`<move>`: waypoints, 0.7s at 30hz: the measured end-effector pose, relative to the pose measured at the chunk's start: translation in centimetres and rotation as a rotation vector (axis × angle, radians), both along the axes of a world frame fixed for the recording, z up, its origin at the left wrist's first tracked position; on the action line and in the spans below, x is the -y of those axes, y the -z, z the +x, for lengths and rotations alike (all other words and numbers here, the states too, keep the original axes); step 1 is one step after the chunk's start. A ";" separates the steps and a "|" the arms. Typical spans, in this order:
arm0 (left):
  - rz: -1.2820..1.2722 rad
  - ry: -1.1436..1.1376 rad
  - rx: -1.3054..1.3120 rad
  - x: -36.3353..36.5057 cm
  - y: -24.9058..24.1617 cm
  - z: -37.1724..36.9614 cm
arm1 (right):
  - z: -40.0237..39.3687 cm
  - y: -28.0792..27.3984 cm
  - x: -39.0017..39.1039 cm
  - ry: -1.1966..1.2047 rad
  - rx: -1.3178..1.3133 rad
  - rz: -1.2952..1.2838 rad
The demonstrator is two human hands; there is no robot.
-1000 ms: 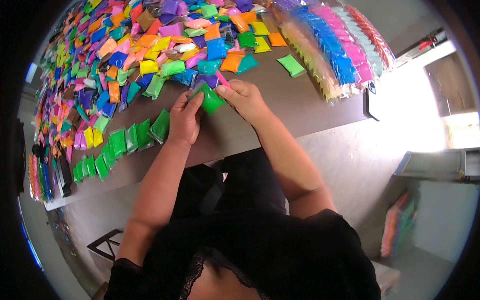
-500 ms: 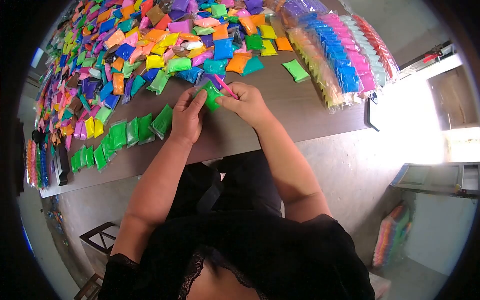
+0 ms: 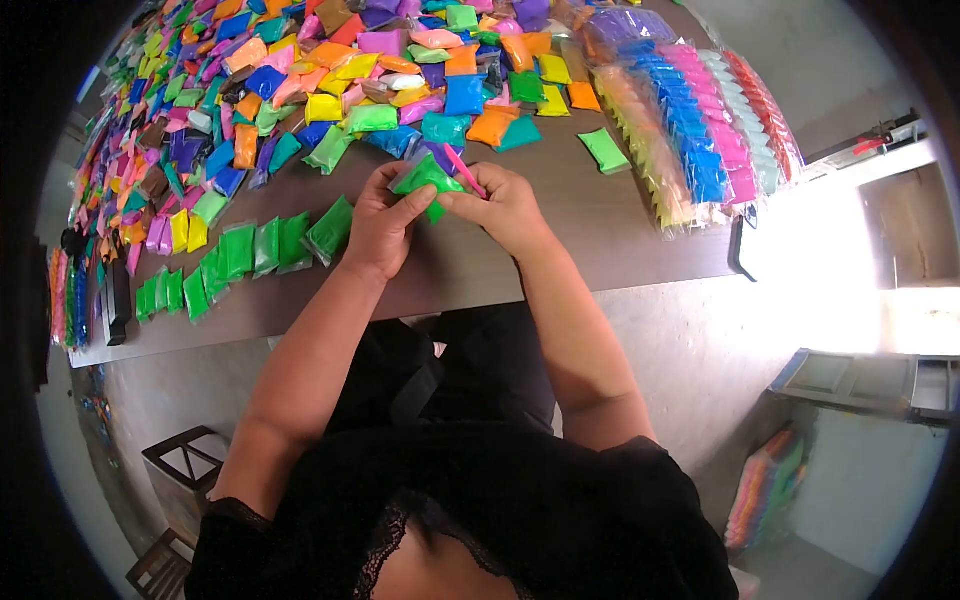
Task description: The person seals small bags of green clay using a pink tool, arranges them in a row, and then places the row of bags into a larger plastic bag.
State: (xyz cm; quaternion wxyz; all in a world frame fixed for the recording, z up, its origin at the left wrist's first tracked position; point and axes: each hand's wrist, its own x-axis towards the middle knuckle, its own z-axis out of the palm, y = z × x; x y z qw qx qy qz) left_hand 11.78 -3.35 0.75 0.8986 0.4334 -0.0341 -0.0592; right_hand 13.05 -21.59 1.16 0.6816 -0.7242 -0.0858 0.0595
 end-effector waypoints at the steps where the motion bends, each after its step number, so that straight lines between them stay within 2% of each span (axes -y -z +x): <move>1: 0.031 -0.005 0.003 0.1 -0.4 -0.1 | 0.0 -0.1 0.0 0.013 -0.043 0.051; 5: -0.016 0.053 0.013 -0.3 -0.3 0.1 | -0.1 0.0 0.4 0.001 -0.035 0.035; 8: 0.049 0.069 0.062 -0.4 0.2 0.1 | -0.3 -0.4 0.2 0.013 -0.045 0.030; 13: 0.033 -0.015 0.010 -0.1 0.0 0.0 | -0.4 -0.7 -0.4 -0.001 -0.063 0.180; 17: 0.087 0.001 0.048 0.0 0.6 0.1 | 0.0 0.3 0.1 -0.032 -0.072 0.145; 21: 0.133 0.027 0.095 0.4 -0.5 -0.3 | 0.4 1.3 0.5 -0.041 -0.016 0.245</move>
